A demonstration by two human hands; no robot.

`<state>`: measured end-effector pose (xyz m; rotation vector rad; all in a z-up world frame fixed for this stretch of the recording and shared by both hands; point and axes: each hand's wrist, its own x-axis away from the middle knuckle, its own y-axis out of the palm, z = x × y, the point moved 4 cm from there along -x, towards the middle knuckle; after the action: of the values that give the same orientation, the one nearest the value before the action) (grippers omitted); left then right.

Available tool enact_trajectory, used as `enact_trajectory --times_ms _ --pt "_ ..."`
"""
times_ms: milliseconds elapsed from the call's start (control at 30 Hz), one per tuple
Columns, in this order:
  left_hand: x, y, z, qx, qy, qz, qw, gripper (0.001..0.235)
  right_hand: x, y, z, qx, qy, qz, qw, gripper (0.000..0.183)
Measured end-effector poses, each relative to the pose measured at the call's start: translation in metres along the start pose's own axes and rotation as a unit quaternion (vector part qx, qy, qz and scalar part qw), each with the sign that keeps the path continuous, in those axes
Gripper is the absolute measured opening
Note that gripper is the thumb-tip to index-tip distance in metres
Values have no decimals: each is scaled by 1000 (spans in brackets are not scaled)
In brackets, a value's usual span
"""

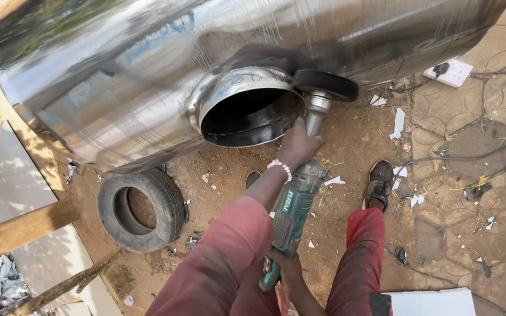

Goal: Polishing the surface of a large stainless steel tank using a power grinder with a buffing attachment

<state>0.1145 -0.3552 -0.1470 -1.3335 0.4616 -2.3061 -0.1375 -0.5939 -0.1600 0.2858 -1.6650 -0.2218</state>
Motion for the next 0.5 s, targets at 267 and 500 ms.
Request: enact_trajectory --times_ms 267,500 --pt "11 -81 -6 50 18 51 997 50 -58 48 12 208 -62 91 972 15" --pt "3 -77 -16 42 46 36 997 44 -118 36 51 222 -41 145 963 43"
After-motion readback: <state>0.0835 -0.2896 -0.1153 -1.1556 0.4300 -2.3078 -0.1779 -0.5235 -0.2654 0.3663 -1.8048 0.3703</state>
